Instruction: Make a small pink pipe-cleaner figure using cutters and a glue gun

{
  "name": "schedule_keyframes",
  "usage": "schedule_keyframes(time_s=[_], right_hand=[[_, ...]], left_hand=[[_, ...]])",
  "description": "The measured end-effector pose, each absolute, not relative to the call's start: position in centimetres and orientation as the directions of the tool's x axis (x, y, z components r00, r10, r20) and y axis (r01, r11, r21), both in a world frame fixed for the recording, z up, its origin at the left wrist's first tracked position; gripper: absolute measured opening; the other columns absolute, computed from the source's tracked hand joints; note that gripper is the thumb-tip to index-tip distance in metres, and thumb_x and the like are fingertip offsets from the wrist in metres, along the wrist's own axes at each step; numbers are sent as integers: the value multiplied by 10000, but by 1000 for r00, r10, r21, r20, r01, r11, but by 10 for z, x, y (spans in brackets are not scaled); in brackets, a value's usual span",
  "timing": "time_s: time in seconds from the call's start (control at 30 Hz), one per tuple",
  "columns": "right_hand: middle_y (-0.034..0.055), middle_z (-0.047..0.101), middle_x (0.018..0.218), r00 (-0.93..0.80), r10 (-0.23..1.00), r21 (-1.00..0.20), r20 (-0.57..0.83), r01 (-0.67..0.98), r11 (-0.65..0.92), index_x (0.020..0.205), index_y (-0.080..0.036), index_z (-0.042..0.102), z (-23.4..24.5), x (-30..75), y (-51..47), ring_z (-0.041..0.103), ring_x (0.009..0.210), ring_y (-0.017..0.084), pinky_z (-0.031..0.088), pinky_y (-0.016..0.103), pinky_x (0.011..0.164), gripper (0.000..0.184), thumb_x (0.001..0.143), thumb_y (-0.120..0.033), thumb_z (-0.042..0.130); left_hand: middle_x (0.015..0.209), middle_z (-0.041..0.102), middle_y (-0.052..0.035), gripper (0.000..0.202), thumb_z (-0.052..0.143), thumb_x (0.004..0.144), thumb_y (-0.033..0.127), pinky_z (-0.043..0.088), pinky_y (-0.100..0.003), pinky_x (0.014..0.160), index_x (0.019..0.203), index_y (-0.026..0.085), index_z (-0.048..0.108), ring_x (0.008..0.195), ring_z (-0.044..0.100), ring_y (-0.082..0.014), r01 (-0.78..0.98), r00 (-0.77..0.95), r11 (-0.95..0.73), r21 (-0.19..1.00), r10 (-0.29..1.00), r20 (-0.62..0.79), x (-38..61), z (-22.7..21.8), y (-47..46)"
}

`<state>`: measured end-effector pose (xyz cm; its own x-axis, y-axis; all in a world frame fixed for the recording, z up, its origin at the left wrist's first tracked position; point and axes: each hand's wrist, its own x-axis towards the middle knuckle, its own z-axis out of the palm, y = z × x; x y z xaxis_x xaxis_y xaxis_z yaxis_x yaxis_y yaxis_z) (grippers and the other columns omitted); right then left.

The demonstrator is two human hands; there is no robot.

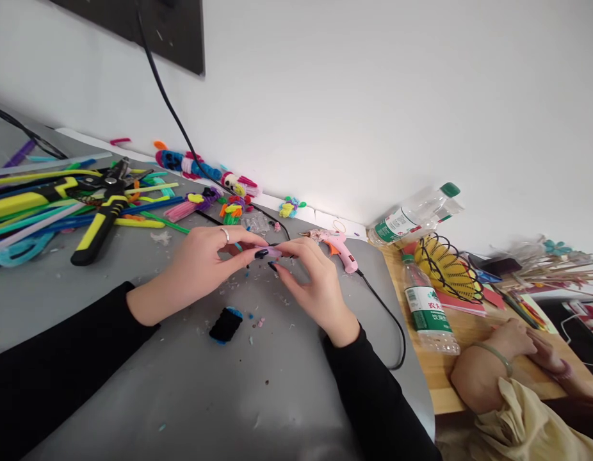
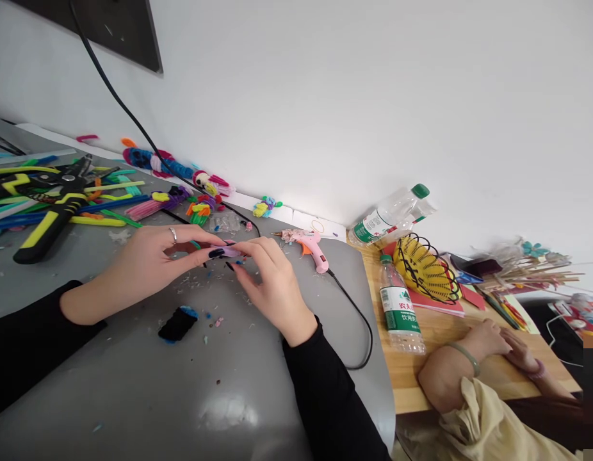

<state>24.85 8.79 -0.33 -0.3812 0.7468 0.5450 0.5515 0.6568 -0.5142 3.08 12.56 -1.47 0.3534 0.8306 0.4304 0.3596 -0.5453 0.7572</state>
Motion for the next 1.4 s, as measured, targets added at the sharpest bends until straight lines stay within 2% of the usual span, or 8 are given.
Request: schedule_keyframes(time_s=[0.13,0.23,0.47,0.7,0.87,1.03,1.2,1.4], right_hand=[[73,711,1039,-394,707,-462,587,554,692,1156,-249,636,-5,248,89,664,984,215,573,393,844,187,1031,-138,552],[86,707,1082,-394,701,-418,594,594,688,1188,-260,635,-5,248,89,660,1012,233,569,425,874,190,1031,-171,574],[130,681,1189,-442,607,-164,660,704,691,1222,-269,632,-1,244,90,639,1095,283,537,467,876,240,1016,-151,601],[129,695,1152,-476,542,-63,693,709,703,1175,-211,640,-1,241,90,642,1058,256,536,418,855,200,1003,-114,615],[134,698,1139,-478,538,-80,694,692,717,1156,-199,635,-1,241,90,643,1057,256,535,421,859,187,997,-103,620],[104,692,1107,-428,569,-156,702,687,710,1145,-239,624,-2,241,91,639,1021,240,535,423,846,175,1007,-130,616],[90,687,1064,-404,580,-205,707,668,715,1101,-236,615,-2,242,91,634,969,224,529,416,836,141,1002,-137,636],[84,681,1043,-389,586,-235,711,654,719,1044,-231,612,-2,240,90,637,952,217,525,414,839,127,993,-117,636]], left_hand=[[942,838,-45,305,664,945,493,650,-287,670,1001,229,807,764,772,-210,288,357,-429,856,878,320,30,-15,127],[884,834,-38,311,690,924,510,644,-287,626,998,233,812,723,768,-212,251,376,-361,898,891,253,29,-15,129],[783,800,-45,353,772,823,560,624,-305,606,910,221,824,677,724,-206,122,395,-155,980,914,95,29,-11,134],[744,759,-44,306,856,744,515,561,-263,631,796,215,826,685,653,-162,-9,421,139,990,899,-123,29,-11,132],[689,721,-46,329,865,726,535,539,-273,611,699,213,803,652,614,-154,-2,455,201,979,873,-179,27,-12,132],[721,736,-43,339,881,714,550,551,-279,615,811,228,837,668,631,-159,-22,462,209,978,869,-175,27,-11,132],[710,731,-31,313,882,726,542,559,-271,613,793,239,838,657,630,-150,-27,471,193,981,868,-158,27,-11,132],[711,742,-24,324,896,702,527,577,-272,626,868,253,848,661,643,-152,-28,467,209,977,867,-172,29,-11,133]])
